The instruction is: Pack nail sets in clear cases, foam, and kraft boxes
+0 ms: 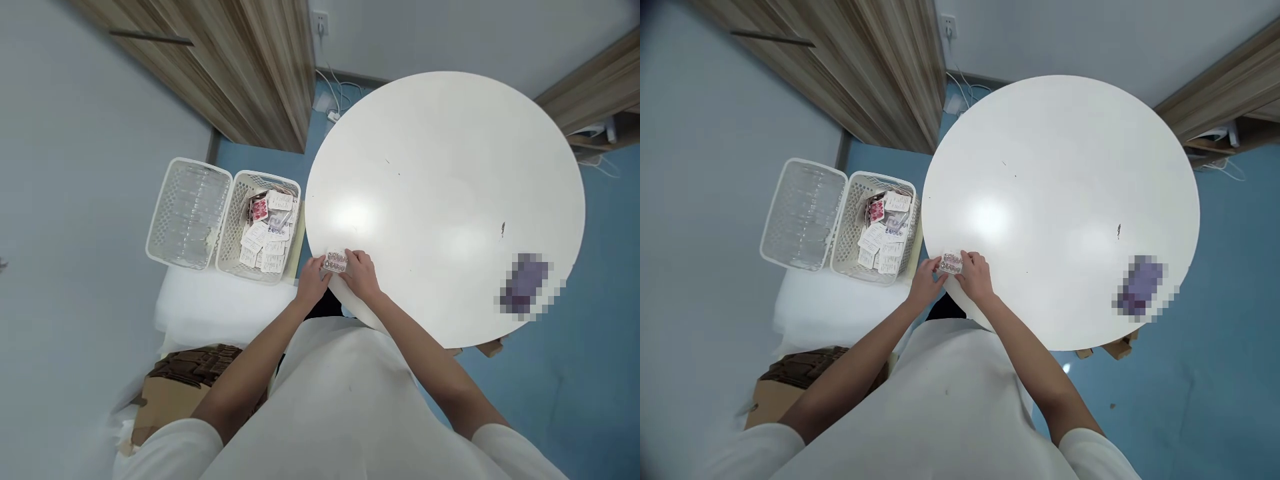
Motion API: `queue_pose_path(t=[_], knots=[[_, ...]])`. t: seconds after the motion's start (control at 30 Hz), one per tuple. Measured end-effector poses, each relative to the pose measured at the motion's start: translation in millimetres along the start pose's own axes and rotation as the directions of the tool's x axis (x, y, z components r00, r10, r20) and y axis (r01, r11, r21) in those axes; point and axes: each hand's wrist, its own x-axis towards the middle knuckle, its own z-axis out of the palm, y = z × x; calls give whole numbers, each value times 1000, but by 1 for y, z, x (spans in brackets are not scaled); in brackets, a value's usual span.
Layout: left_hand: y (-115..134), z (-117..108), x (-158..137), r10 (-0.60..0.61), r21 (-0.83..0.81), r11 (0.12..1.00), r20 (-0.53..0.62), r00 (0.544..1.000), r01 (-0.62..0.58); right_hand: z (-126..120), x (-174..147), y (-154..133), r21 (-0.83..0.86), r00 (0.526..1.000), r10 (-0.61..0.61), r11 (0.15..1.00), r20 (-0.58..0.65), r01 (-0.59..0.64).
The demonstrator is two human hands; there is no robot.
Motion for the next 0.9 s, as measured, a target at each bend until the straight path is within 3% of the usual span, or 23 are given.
queue_pose_path(t=[0.2, 0.4, 0.6, 0.9], knots=[[-10, -6, -3, 138, 122, 982, 41, 990, -142, 6, -7, -8, -63, 999, 26, 998, -40, -29], [-14, -15, -15, 309, 312, 882, 186, 933, -354, 14, -36, -17, -183, 1000, -1, 983, -27, -4], [-13, -21, 1, 279, 405, 849, 206, 938, -341, 16, -19, -30, -249, 1000, 13, 968, -7, -14], [-12, -28, 14, 222, 377, 880, 215, 951, -291, 14, 0, -41, -255, 1000, 27, 967, 15, -23]])
